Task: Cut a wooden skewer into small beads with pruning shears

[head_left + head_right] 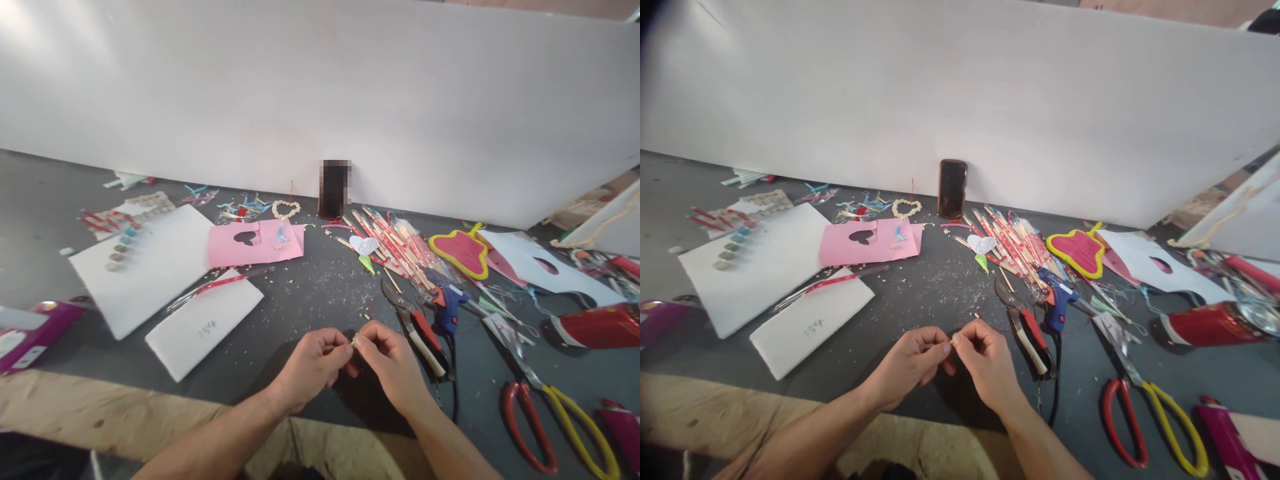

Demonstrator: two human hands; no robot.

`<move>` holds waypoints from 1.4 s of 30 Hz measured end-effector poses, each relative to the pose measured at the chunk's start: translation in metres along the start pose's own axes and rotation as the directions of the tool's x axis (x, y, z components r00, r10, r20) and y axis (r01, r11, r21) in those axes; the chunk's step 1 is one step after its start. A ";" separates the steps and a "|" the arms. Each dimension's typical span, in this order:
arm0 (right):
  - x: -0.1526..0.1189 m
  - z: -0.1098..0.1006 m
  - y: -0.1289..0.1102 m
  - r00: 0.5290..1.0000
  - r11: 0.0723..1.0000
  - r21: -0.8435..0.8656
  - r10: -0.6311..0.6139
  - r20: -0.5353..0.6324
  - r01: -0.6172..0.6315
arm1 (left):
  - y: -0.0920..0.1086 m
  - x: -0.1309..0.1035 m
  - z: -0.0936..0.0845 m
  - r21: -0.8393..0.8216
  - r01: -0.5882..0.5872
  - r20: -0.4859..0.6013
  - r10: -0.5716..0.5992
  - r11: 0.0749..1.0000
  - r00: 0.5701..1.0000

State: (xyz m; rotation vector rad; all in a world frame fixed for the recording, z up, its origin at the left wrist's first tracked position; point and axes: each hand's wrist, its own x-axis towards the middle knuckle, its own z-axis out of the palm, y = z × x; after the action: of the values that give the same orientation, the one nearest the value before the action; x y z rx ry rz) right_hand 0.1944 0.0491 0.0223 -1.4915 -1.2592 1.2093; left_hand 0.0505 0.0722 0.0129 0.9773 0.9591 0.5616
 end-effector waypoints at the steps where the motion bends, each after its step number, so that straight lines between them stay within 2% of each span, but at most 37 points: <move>1: 0.000 0.000 -0.001 1.000 1.000 0.000 -0.001 -0.006 0.001 | 0.000 0.000 0.000 0.002 0.001 -0.004 -0.001 1.000 1.000; 19: 0.000 0.001 0.002 1.000 1.000 -0.004 -0.018 -0.007 0.018 | -0.002 0.001 0.000 0.042 -0.008 -0.013 0.008 0.999 1.000; 25: 0.002 -0.006 0.004 0.997 0.988 -0.140 -0.073 -0.019 0.070 | -0.001 0.000 -0.001 0.036 -0.013 -0.029 0.014 0.999 0.999; 27: 0.005 -0.011 0.007 0.983 0.943 -0.296 -0.175 -0.056 0.151 | -0.001 0.000 -0.002 0.036 -0.017 -0.042 0.018 0.999 0.999; 29: 0.007 -0.015 0.012 0.951 0.832 -0.498 -0.306 -0.043 0.245 | 0.000 0.000 -0.002 0.032 -0.022 -0.046 0.024 0.999 0.999; 31: 0.009 -0.016 0.019 0.923 0.713 -0.630 -0.384 0.013 0.306 | 0.000 0.000 -0.003 0.031 -0.028 -0.043 0.030 0.999 0.999; 35: 0.010 -0.012 0.026 0.913 0.636 -0.692 -0.400 0.083 0.342 | -0.001 0.001 -0.005 0.045 -0.045 -0.053 0.047 0.998 0.997; 38: 0.007 -0.013 0.019 0.910 0.605 -0.715 -0.402 0.107 0.351 | -0.001 0.002 -0.006 0.048 -0.060 -0.063 0.063 0.997 0.996; 40: 0.004 -0.020 0.011 0.909 0.581 -0.739 -0.405 0.101 0.341 | 0.000 0.002 -0.007 0.047 -0.060 -0.069 0.063 0.997 0.996; 42: 0.001 -0.032 0.003 0.911 0.517 -0.796 -0.400 0.101 0.315 | 0.002 0.002 -0.009 0.041 -0.059 -0.072 0.062 0.997 0.995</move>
State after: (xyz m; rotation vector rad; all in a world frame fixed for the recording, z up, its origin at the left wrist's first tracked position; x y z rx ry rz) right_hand 0.2265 0.0494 0.0256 -1.7147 -2.0848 0.2267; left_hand 0.0437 0.0781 0.0119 1.0290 1.0119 0.6350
